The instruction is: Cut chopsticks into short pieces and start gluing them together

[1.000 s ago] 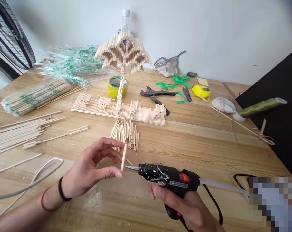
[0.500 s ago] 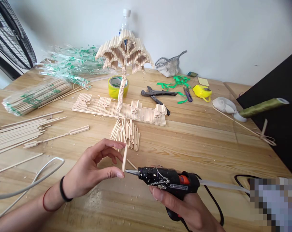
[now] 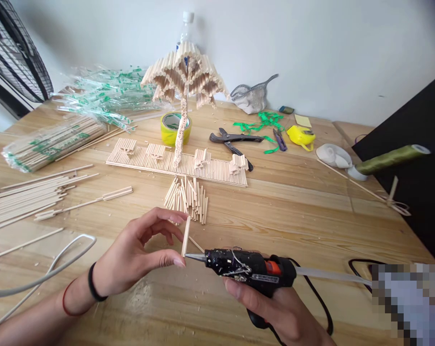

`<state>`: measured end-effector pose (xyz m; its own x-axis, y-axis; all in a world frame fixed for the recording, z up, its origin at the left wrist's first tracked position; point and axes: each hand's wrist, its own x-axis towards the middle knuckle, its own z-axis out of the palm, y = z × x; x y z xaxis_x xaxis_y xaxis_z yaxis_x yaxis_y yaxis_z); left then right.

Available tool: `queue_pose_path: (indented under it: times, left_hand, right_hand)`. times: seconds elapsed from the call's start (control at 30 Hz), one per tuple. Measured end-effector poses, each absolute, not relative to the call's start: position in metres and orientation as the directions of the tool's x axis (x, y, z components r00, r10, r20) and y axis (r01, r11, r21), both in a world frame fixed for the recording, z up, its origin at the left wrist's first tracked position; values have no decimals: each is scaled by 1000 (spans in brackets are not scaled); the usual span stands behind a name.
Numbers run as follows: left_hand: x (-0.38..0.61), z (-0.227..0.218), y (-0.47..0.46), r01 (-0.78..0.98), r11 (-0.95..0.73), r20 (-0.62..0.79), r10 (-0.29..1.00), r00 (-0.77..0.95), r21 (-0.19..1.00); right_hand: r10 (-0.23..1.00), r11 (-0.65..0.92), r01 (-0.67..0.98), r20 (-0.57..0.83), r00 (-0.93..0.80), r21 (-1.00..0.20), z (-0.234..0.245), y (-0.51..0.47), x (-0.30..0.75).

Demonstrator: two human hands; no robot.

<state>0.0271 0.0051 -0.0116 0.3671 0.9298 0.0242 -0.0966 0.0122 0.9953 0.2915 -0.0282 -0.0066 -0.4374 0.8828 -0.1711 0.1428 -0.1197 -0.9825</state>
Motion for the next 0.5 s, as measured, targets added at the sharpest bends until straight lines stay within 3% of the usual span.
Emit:
queue_pose_path:
  times: [0.5]
  left_hand:
    - [27,-12,4,-104,-1,39,929,369,995]
  right_hand:
    - [884,-99,191,-175,-433,-977,-6,-25,290]
